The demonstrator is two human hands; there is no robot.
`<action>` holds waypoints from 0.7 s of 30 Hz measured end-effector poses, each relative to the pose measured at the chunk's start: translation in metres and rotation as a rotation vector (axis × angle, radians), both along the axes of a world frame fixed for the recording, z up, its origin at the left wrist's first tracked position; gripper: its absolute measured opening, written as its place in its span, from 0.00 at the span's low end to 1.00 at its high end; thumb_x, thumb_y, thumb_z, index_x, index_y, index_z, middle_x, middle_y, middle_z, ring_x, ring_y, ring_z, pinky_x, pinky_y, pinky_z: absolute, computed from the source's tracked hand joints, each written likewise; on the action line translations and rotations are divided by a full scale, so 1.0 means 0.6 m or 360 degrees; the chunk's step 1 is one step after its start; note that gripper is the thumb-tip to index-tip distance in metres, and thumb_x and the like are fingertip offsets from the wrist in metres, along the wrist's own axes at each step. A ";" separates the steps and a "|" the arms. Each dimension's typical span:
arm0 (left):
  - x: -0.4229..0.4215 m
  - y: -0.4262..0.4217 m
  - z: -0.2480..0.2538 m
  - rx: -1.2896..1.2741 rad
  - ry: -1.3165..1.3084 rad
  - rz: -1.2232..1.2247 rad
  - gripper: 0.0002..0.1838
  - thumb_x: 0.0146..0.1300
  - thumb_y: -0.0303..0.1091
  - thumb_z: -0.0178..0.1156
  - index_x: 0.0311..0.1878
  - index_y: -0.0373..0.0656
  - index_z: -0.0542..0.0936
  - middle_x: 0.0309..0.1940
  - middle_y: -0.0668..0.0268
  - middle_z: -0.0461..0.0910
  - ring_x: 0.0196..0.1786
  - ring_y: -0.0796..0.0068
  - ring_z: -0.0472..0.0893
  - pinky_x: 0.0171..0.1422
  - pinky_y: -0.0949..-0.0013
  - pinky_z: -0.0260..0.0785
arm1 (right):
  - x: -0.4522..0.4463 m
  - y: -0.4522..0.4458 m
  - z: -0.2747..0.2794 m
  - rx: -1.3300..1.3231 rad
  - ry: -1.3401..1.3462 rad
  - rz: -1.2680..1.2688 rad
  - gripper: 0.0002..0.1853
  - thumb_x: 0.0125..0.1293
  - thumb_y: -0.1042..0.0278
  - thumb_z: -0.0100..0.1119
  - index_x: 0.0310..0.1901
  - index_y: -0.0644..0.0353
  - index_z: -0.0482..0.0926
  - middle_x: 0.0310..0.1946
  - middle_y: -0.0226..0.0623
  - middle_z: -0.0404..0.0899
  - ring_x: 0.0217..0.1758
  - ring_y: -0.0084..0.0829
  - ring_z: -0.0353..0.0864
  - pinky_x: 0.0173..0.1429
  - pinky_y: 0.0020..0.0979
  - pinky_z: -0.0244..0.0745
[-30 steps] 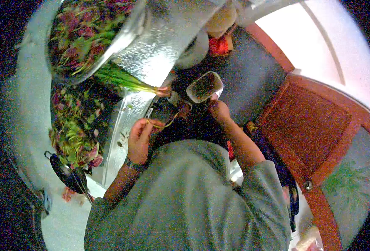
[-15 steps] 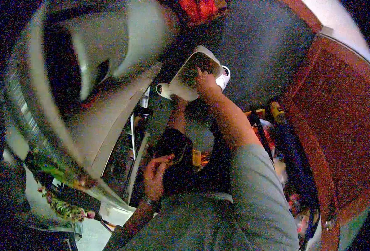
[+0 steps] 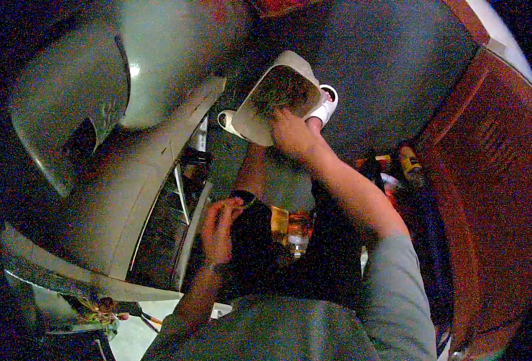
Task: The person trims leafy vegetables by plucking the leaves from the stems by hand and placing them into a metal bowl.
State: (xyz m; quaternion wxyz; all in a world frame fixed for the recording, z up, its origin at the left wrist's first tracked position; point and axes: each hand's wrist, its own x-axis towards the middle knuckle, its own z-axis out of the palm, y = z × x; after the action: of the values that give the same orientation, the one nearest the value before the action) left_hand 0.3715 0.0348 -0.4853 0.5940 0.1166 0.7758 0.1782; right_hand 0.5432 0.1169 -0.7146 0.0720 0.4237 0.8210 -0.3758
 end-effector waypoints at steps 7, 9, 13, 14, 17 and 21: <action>0.012 -0.014 -0.124 0.0075 -0.0277 0.0798 0.11 0.68 0.32 0.56 0.50 0.40 0.74 0.47 0.61 0.78 0.51 0.68 0.78 0.56 0.65 0.73 | 0.084 0.024 0.275 -0.0039 0.0692 -0.0498 0.17 0.51 0.78 0.62 0.46 0.65 0.77 0.42 0.44 0.76 0.47 0.47 0.78 0.46 0.40 0.76; 0.022 0.003 -0.174 0.0076 -0.0346 0.0860 0.12 0.67 0.32 0.57 0.51 0.40 0.74 0.48 0.61 0.78 0.51 0.68 0.78 0.56 0.65 0.74 | 0.099 0.020 0.331 -0.0129 0.0639 -0.0516 0.17 0.51 0.78 0.61 0.46 0.65 0.77 0.42 0.44 0.76 0.46 0.47 0.78 0.46 0.39 0.76; 0.035 0.032 -0.250 -0.0050 -0.0505 0.1125 0.20 0.66 0.33 0.59 0.59 0.42 0.70 0.52 0.61 0.77 0.52 0.67 0.78 0.56 0.64 0.73 | 0.111 0.015 0.375 -0.0264 0.0526 -0.0527 0.17 0.51 0.78 0.61 0.45 0.64 0.78 0.42 0.44 0.76 0.43 0.45 0.77 0.46 0.39 0.76; 0.035 0.027 -0.252 -0.0221 -0.0414 0.1164 0.23 0.66 0.33 0.59 0.62 0.42 0.68 0.53 0.61 0.77 0.53 0.66 0.78 0.57 0.64 0.72 | 0.113 0.014 0.384 -0.0266 0.0499 -0.0559 0.17 0.51 0.78 0.61 0.45 0.63 0.78 0.42 0.44 0.76 0.43 0.45 0.77 0.46 0.39 0.76; 0.030 0.020 -0.182 -0.0062 -0.0467 0.0611 0.24 0.66 0.35 0.59 0.64 0.42 0.68 0.52 0.61 0.78 0.53 0.65 0.78 0.60 0.63 0.69 | 0.109 0.025 0.425 -0.0195 0.0499 -0.0579 0.16 0.51 0.78 0.60 0.45 0.62 0.78 0.42 0.43 0.77 0.43 0.46 0.77 0.46 0.39 0.76; -0.016 -0.041 -0.068 0.0103 -0.0119 -0.0023 0.20 0.67 0.35 0.57 0.60 0.41 0.73 0.50 0.61 0.79 0.54 0.68 0.78 0.61 0.67 0.68 | 0.085 0.048 0.532 -0.0090 0.0523 -0.0421 0.17 0.50 0.74 0.63 0.45 0.62 0.78 0.43 0.45 0.77 0.44 0.46 0.78 0.46 0.41 0.77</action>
State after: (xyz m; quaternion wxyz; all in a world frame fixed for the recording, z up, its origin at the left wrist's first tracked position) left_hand 0.3618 0.0105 -0.5259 0.6199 0.1346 0.7459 0.2030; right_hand 0.5942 0.1455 -0.3953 -0.1009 0.4586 0.7481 -0.4689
